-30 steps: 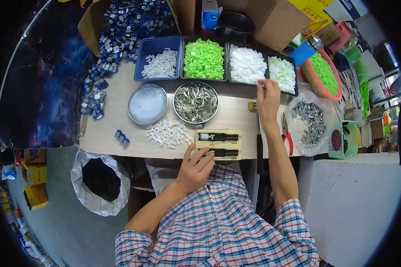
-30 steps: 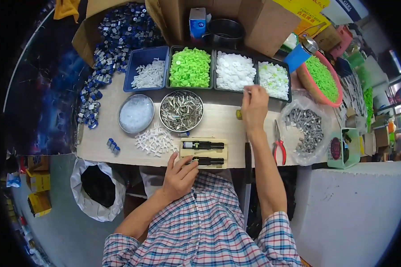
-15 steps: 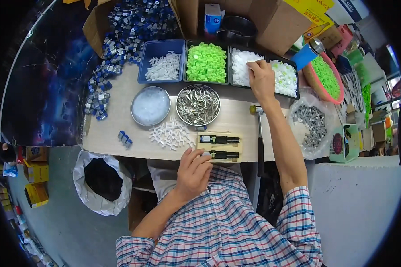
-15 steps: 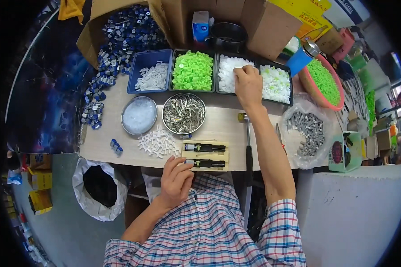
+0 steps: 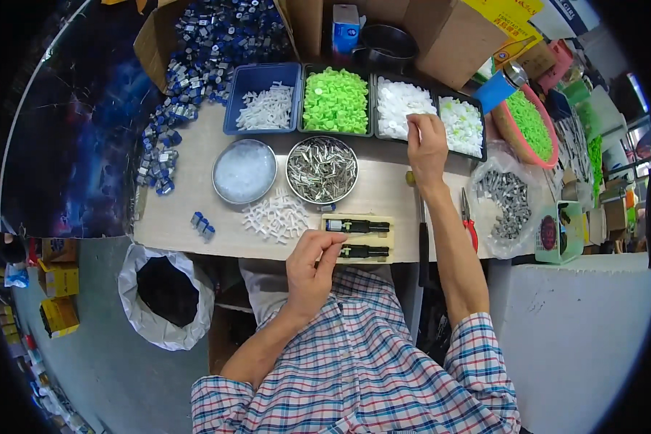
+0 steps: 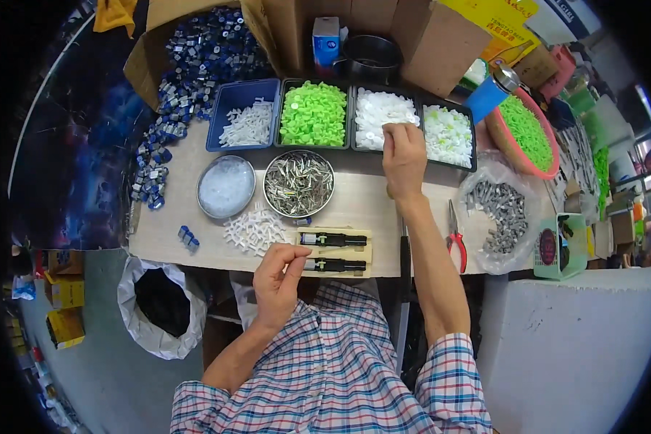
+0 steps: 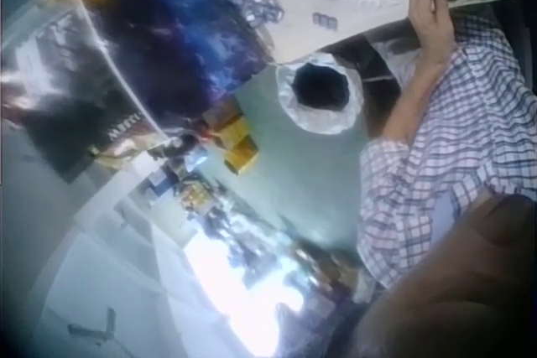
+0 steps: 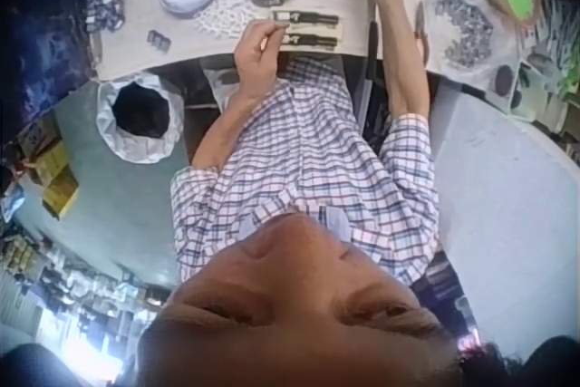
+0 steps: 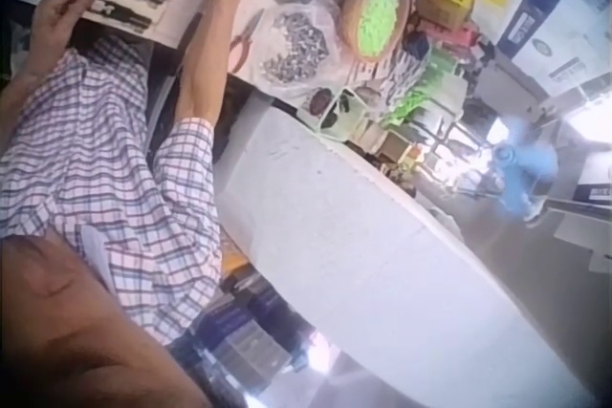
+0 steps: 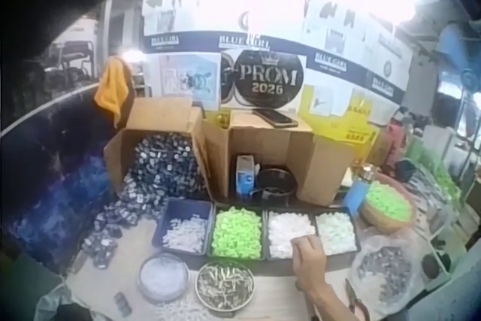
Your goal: Assembling small mechanical components using a wooden jig, a small hammer, and various plastic and metal parts at a workbench.
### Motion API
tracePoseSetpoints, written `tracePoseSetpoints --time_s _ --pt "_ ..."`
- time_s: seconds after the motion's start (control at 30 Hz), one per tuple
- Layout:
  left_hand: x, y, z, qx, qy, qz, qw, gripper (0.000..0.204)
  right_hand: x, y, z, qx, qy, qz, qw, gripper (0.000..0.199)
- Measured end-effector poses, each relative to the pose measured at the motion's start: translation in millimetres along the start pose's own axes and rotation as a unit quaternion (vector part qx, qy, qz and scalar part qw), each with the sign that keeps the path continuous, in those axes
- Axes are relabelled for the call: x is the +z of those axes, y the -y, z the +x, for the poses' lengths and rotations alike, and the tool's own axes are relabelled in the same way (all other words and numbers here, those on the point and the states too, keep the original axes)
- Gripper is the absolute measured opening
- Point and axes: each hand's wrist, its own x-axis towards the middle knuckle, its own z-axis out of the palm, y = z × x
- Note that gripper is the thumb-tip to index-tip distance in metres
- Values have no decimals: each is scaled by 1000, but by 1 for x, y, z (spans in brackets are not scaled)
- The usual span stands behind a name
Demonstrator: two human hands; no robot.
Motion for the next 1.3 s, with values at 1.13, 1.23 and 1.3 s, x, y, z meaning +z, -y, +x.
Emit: tracePoseSetpoints --time_s 1.13,1.23,1.3 --pt "-25 27 6 -291 163 -261 906 12 -107 146 -110 358 379 527 671 13" --pt "-17 27 3 -258 143 -214 931 11 -105 153 -101 136 330 372 857 17" --pt "-13 14 5 -206 139 -59 967 9 -102 153 -101 85 303 320 894 19"
